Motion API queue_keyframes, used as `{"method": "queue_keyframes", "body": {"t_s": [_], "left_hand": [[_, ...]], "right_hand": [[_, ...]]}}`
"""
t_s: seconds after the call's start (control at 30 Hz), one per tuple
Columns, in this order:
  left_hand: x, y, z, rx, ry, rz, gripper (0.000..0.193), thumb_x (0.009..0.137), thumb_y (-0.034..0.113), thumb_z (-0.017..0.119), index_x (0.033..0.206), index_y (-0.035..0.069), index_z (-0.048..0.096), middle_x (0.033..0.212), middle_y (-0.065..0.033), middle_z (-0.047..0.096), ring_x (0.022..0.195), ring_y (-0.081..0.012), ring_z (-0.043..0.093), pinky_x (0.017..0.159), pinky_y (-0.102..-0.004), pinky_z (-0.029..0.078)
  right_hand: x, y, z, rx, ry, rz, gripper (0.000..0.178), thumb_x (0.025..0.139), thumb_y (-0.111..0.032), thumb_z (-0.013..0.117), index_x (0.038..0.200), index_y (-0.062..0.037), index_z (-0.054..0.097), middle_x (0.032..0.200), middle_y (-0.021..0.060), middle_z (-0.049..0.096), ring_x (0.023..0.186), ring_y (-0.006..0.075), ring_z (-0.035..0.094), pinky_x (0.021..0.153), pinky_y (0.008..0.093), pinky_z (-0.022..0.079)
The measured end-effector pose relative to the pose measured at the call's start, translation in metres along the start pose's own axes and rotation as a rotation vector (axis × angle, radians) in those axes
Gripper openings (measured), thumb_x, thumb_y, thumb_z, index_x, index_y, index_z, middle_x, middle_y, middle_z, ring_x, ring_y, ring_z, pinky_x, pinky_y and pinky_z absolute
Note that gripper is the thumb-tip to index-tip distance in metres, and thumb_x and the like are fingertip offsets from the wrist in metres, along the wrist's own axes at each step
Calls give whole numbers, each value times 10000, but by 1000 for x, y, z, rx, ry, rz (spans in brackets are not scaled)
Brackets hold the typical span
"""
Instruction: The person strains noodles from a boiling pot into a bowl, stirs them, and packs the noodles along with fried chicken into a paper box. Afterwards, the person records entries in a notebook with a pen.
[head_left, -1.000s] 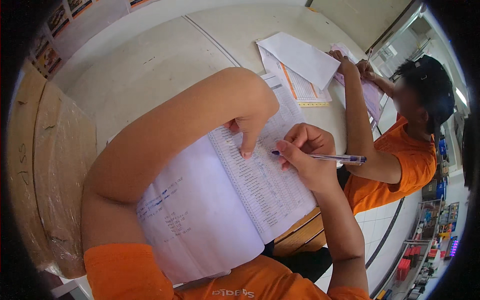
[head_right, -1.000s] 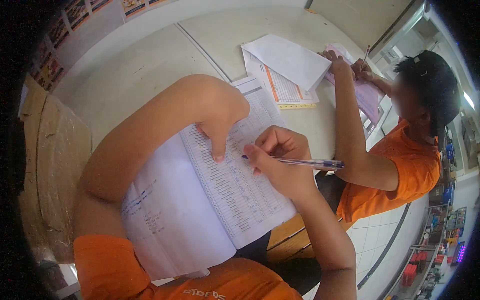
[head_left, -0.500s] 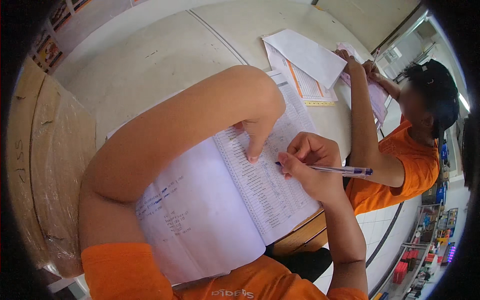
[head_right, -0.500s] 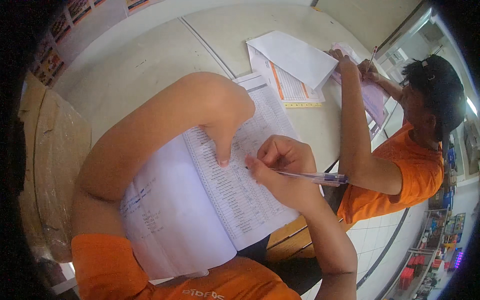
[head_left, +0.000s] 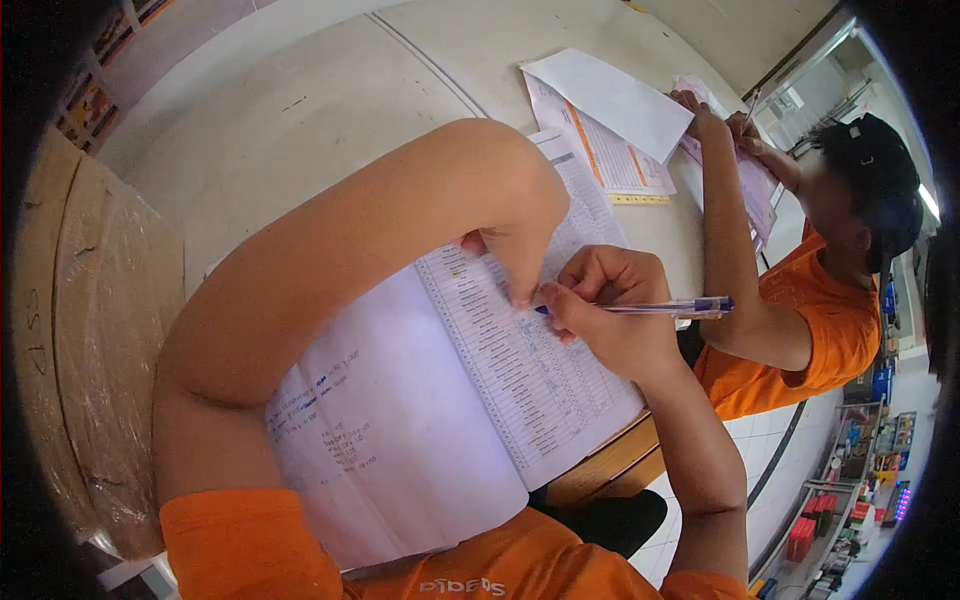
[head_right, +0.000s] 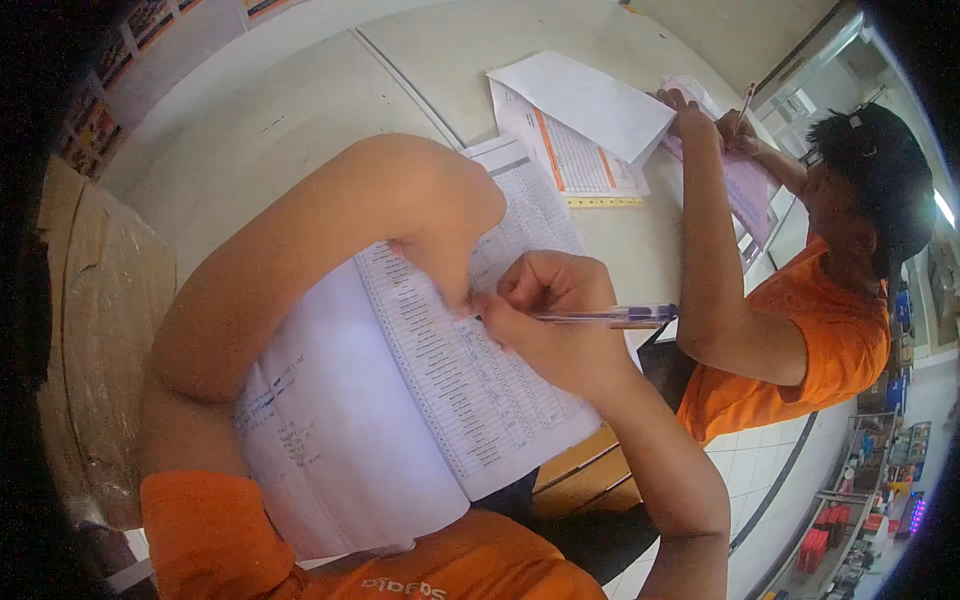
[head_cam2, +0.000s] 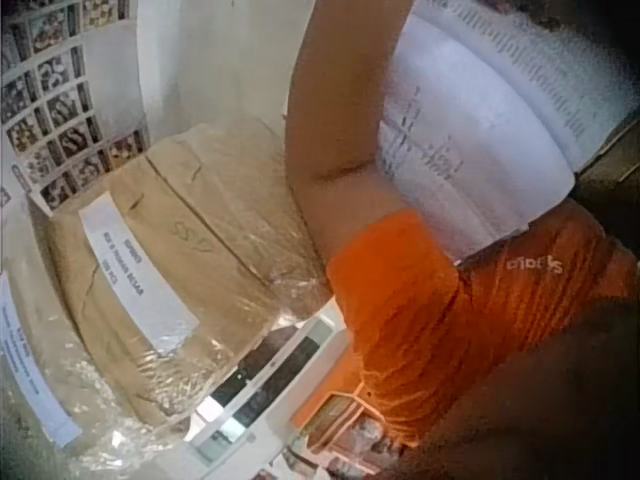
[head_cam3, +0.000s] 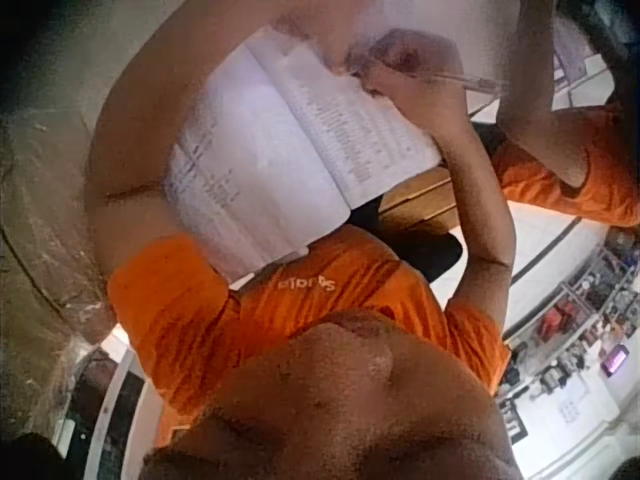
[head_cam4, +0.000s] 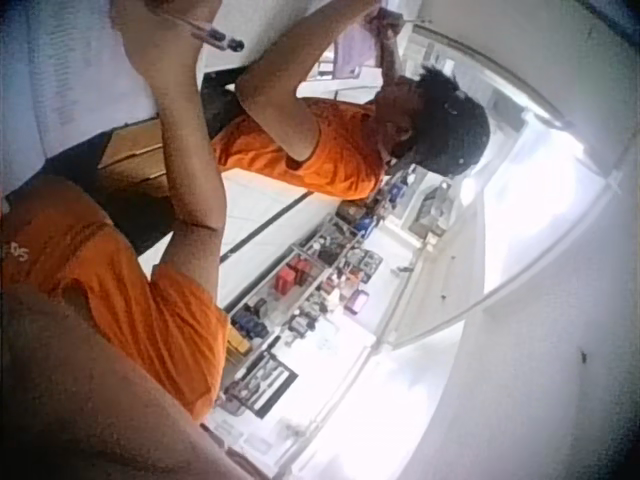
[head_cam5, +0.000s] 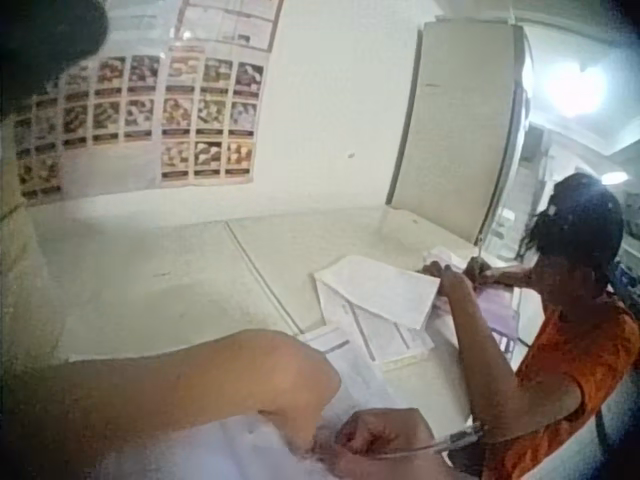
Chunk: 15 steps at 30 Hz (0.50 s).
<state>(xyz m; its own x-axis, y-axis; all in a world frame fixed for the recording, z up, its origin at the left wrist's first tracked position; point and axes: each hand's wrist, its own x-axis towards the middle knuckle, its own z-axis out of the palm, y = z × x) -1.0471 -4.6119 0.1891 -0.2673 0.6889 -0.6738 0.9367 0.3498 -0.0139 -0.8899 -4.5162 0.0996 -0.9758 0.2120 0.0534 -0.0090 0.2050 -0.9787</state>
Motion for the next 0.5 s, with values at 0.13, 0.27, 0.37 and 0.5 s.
{"method": "queue_keyframes", "body": {"t_s": [0.13, 0.27, 0.37, 0.5], "left_hand": [[2, 1, 3, 24, 30, 9, 484, 706, 512, 820, 839, 51, 755, 768, -82, 712, 673, -234, 682, 612, -373, 538], [1, -1, 3, -10, 55, 16, 520, 730, 496, 808, 846, -7, 750, 733, -135, 722, 659, -258, 704, 593, -386, 548], [2, 1, 4, 2, 45, -7, 474, 732, 497, 800, 822, 35, 746, 720, -93, 707, 654, -238, 685, 601, -381, 538], [0, 0, 4, -16, 45, -9, 442, 724, 506, 799, 803, 75, 742, 717, -49, 692, 650, -214, 663, 617, -374, 529]], "right_hand": [[0, -3, 1, -24, 33, 17, 228, 844, -18, 751, 695, -9, 580, 612, 30, 604, 540, 61, 565, 474, 235, 422], [0, -2, 4, -72, 52, 4, 244, 834, -13, 757, 673, -7, 574, 616, 37, 605, 537, 60, 558, 476, 235, 420], [-1, 2, 4, -164, 64, -68, 265, 826, -15, 763, 649, -9, 566, 623, 44, 605, 542, 60, 552, 474, 235, 407], [-2, 1, 5, -149, 67, -97, 277, 814, -18, 769, 640, -6, 554, 631, 51, 600, 544, 61, 536, 475, 244, 392]]}}
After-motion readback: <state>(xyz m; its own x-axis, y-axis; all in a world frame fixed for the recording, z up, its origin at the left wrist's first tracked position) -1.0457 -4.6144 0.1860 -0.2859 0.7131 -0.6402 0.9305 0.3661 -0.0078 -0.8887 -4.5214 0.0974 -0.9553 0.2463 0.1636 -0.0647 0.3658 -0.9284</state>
